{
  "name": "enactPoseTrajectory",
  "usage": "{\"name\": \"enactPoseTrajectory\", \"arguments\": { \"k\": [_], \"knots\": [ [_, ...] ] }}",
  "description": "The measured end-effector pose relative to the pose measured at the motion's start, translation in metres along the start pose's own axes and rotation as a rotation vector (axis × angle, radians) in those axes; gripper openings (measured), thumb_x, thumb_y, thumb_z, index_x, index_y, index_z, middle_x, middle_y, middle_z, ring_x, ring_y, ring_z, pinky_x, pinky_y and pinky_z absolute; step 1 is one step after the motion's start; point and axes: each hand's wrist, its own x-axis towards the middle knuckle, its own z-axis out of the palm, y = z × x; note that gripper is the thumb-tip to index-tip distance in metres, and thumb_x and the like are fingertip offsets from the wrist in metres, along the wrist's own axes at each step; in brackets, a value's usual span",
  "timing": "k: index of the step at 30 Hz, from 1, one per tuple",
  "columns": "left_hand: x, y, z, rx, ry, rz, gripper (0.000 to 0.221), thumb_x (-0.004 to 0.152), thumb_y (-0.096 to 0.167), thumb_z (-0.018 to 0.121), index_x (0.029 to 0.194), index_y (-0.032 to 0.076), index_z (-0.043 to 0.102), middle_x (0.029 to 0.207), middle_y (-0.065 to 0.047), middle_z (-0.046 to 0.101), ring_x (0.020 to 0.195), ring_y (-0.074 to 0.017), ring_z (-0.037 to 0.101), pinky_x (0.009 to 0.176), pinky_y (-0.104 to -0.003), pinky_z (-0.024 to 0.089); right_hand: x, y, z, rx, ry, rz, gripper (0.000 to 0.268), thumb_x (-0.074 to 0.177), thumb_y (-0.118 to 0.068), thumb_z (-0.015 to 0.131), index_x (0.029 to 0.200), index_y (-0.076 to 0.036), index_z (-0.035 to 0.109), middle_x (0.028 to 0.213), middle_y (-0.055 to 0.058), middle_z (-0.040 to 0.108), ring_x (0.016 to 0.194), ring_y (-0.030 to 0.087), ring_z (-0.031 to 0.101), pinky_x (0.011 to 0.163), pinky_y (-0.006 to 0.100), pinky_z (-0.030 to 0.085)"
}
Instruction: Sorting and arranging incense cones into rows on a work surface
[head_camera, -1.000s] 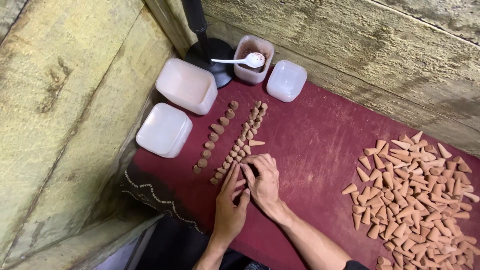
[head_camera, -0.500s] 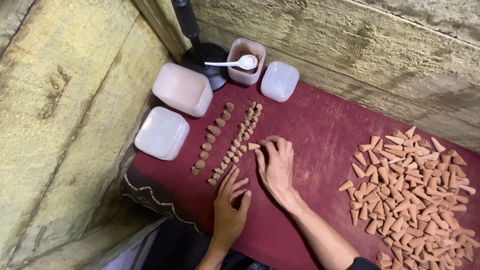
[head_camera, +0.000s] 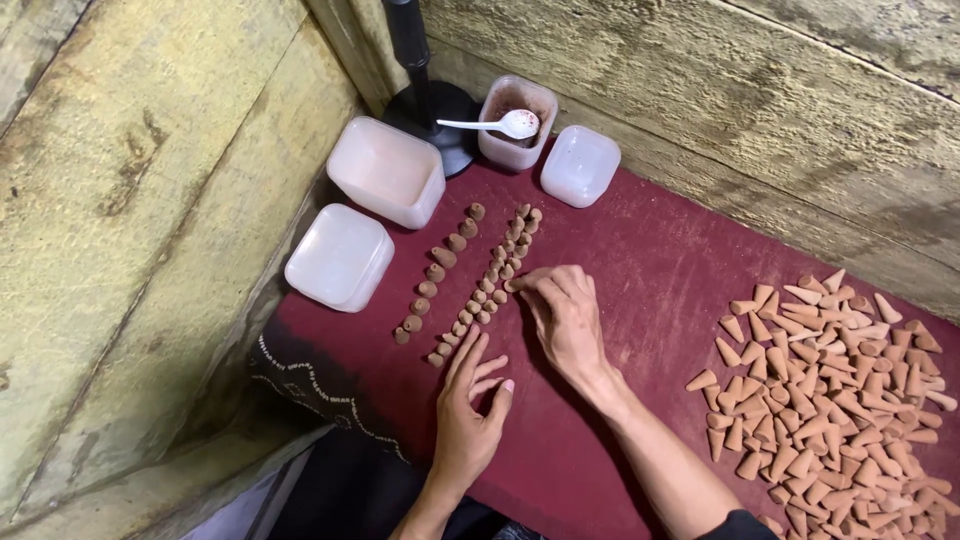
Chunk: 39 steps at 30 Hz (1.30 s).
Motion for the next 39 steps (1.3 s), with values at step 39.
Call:
{"name": "enactPoseTrajectory", "arguments": {
  "k": [39],
  "knots": [
    [0.009,-0.008,-0.004,-0.001,-0.01,0.002,0.064,0.088,0.004,0.07,0.148,0.004,0.047,0.16,-0.016,0.043,0.112,-0.0255,0.077,0.083,-0.032,0.069,0.022,-0.011,-0.001,-0.084,-0.295,-0.128,0.024,0.101,0.003,0.059,0.124,0.0,0.064,0.102,0.012,0.065,0.079,0.022,0.058,0.071,0.036,0.046]
  ]
}}
